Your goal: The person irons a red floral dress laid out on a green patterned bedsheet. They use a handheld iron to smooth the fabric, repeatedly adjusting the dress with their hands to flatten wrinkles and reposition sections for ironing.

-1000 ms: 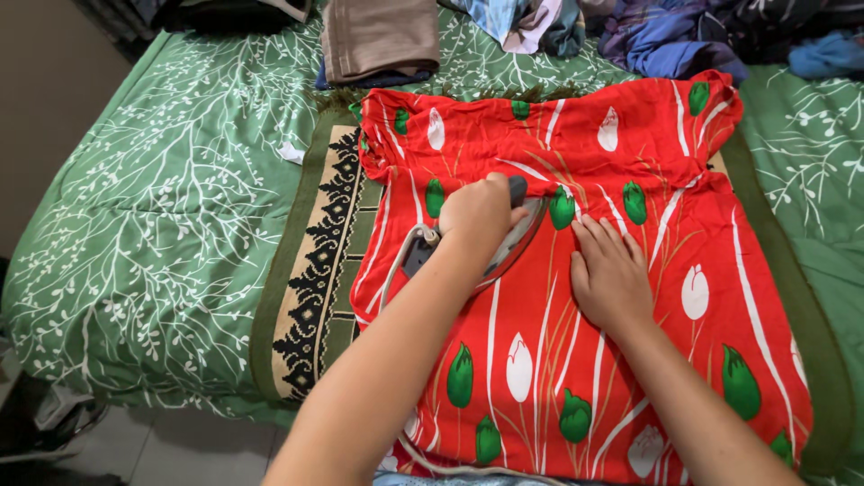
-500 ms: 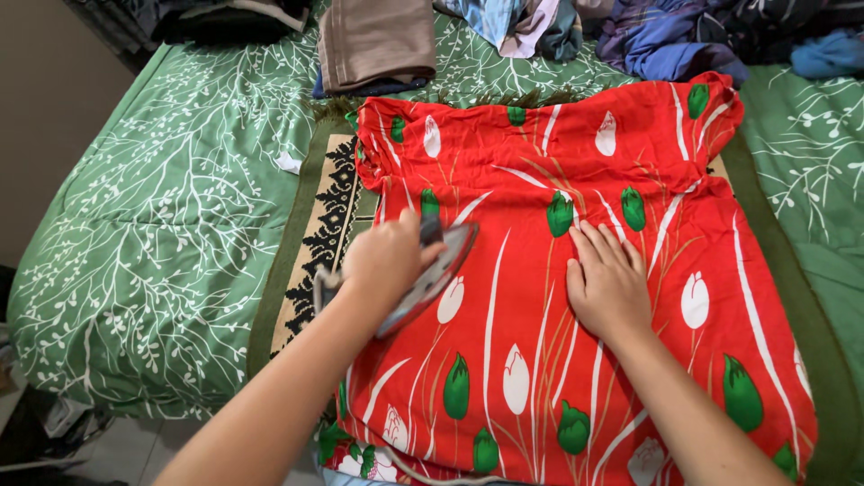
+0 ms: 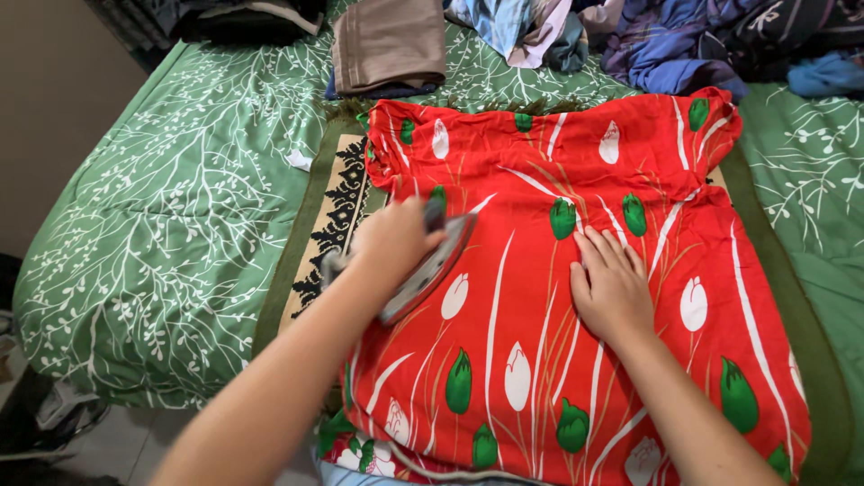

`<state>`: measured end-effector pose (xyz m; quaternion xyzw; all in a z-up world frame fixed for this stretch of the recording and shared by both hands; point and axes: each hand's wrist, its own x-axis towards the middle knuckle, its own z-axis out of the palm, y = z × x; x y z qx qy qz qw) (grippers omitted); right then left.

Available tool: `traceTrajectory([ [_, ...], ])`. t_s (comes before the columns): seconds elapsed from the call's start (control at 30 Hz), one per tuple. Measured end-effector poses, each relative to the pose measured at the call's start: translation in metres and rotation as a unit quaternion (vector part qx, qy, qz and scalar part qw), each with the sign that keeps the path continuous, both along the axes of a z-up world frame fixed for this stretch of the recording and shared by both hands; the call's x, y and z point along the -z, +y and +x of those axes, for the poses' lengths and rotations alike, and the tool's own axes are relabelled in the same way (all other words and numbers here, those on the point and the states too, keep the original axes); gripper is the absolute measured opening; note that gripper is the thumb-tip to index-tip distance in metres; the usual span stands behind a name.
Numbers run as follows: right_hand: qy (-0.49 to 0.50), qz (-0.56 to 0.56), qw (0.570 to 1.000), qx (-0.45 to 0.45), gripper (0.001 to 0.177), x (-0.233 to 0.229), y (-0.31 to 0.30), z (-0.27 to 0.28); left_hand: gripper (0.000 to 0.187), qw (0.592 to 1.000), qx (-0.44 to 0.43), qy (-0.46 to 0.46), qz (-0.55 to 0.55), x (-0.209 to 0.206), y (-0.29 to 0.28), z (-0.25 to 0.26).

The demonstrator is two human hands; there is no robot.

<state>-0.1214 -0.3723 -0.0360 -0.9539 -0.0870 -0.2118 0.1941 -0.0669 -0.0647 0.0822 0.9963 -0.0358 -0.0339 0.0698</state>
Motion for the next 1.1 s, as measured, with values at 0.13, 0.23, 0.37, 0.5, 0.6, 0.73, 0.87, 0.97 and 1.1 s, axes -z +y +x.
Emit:
traceTrajectory([
  [0.13, 0.004, -0.002, 1.000, 0.004, 0.050, -0.002, 0.001, 0.000, 0.058, 0.998, -0.018, 0.013, 0.051, -0.010, 0.034, -0.036],
  [0.23, 0.003, -0.013, 1.000, 0.008, 0.052, -0.003, 0.003, 0.002, 0.058, 0.997, -0.040, -0.019, 0.061, -0.001, 0.042, -0.022],
  [0.37, 0.006, -0.017, 1.000, 0.014, 0.052, -0.001, 0.003, 0.003, 0.059, 0.993, -0.095, -0.065, 0.028, 0.019, 0.036, 0.034],
  [0.5, 0.010, -0.020, 1.000, 0.014, 0.052, -0.001, 0.004, 0.003, 0.057, 0.987, -0.141, -0.071, 0.001, 0.023, 0.021, 0.076],
  [0.6, 0.011, -0.017, 1.000, 0.013, 0.052, -0.001, 0.000, 0.001, 0.057, 0.992, -0.114, -0.058, -0.012, 0.014, 0.025, 0.069],
  [0.73, 0.013, -0.008, 1.000, 0.010, 0.052, 0.002, -0.002, 0.003, 0.061, 0.999, -0.046, -0.022, 0.008, 0.001, 0.040, 0.017],
  [0.87, 0.006, -0.016, 1.000, 0.002, 0.052, 0.007, -0.006, 0.006, 0.059, 0.998, -0.045, -0.017, 0.047, -0.012, 0.079, -0.022],
  [0.97, 0.008, -0.023, 1.000, 0.000, 0.053, 0.008, -0.008, 0.004, 0.063, 0.990, -0.099, -0.022, 0.100, -0.018, 0.131, -0.021],
  [1.1, 0.015, -0.050, 0.999, 0.004, 0.054, 0.006, -0.012, -0.008, 0.045, 0.962, -0.177, -0.058, 0.200, -0.009, 0.220, -0.003],
])
